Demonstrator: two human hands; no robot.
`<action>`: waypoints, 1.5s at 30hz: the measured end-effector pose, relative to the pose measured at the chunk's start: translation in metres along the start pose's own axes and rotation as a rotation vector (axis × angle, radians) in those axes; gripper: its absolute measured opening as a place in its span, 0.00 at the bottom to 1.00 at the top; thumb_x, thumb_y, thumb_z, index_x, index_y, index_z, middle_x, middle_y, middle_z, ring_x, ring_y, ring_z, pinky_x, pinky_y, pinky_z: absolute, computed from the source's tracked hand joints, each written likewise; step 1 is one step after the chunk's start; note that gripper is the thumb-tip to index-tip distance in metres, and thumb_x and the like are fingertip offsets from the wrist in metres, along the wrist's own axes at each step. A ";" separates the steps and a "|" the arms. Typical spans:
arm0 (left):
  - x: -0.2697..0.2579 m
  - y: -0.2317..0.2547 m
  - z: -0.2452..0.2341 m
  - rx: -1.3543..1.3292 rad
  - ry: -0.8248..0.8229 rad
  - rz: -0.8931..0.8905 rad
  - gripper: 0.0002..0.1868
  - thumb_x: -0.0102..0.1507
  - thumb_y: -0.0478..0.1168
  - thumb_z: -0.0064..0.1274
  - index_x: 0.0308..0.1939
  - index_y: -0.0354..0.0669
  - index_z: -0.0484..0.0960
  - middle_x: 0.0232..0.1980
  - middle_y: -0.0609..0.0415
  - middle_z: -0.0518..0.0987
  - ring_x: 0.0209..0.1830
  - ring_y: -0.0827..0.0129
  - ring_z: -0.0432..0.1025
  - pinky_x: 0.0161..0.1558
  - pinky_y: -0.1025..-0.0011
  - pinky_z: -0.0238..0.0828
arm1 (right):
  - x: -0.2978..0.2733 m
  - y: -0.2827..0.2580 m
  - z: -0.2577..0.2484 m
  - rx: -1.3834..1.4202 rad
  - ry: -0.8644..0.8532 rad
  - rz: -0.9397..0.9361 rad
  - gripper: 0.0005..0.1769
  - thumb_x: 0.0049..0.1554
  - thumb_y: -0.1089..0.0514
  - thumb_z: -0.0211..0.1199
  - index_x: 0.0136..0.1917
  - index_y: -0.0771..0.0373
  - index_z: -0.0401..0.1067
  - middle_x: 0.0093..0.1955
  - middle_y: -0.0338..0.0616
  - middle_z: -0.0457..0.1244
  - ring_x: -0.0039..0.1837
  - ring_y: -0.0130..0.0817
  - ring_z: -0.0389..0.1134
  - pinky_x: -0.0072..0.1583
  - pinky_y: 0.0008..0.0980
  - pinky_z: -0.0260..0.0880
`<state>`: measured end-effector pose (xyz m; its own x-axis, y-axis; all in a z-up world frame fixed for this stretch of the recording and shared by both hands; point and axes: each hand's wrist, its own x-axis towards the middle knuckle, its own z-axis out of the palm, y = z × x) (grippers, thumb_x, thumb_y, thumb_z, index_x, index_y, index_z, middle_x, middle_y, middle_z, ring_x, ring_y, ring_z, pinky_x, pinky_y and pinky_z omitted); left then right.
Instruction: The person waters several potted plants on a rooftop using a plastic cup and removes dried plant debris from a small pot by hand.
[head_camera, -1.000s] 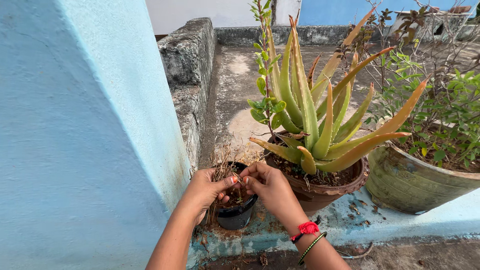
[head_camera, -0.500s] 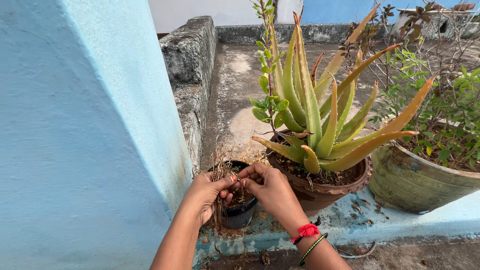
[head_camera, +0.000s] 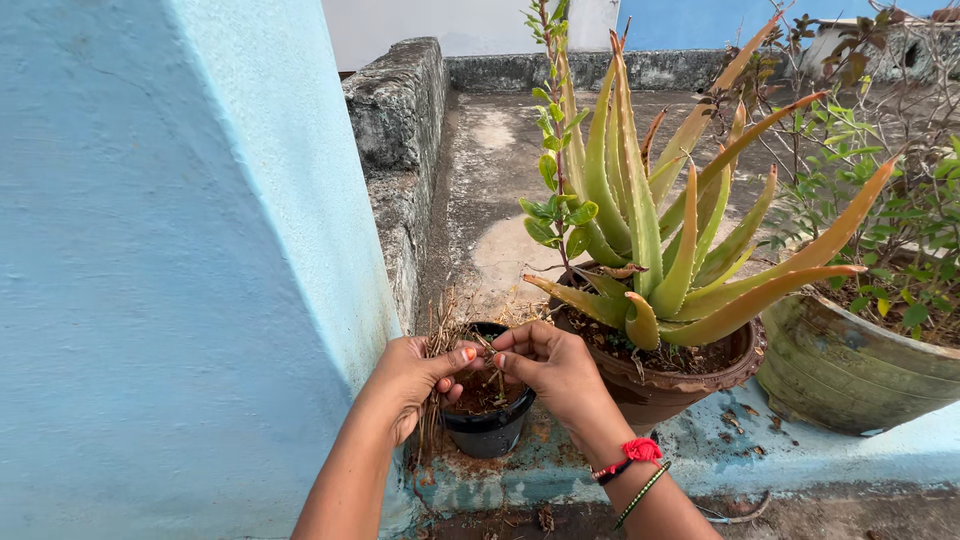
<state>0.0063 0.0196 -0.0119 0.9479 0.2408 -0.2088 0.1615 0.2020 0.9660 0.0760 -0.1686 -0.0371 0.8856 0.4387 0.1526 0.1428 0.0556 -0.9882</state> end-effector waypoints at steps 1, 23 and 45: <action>-0.001 0.005 -0.003 0.051 0.021 0.002 0.13 0.61 0.34 0.62 0.47 0.32 0.80 0.35 0.46 0.87 0.20 0.79 0.66 0.24 0.77 0.72 | 0.002 0.000 -0.003 0.016 -0.015 0.019 0.10 0.55 0.67 0.66 0.52 0.69 0.77 0.42 0.42 0.70 0.42 0.24 0.69 0.46 0.24 0.71; 0.022 -0.056 0.046 0.369 -0.393 -0.223 0.16 0.61 0.43 0.60 0.46 0.35 0.88 0.39 0.56 0.87 0.20 0.82 0.62 0.26 0.79 0.71 | -0.147 0.333 -0.174 -0.467 -0.033 0.818 0.06 0.56 0.68 0.66 0.48 0.64 0.79 0.44 0.42 0.73 0.42 0.27 0.73 0.45 0.24 0.76; 0.032 -0.055 0.051 0.325 -0.301 -0.224 0.16 0.60 0.42 0.60 0.46 0.34 0.87 0.39 0.53 0.86 0.23 0.82 0.68 0.28 0.80 0.69 | -0.159 0.397 -0.209 -1.311 -0.223 0.774 0.10 0.60 0.60 0.64 0.52 0.46 0.80 0.51 0.38 0.69 0.50 0.32 0.72 0.52 0.30 0.76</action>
<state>0.0418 -0.0324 -0.0637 0.9097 -0.0695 -0.4093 0.4019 -0.1005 0.9102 0.0839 -0.4034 -0.4507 0.8587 0.1148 -0.4994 0.0756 -0.9923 -0.0981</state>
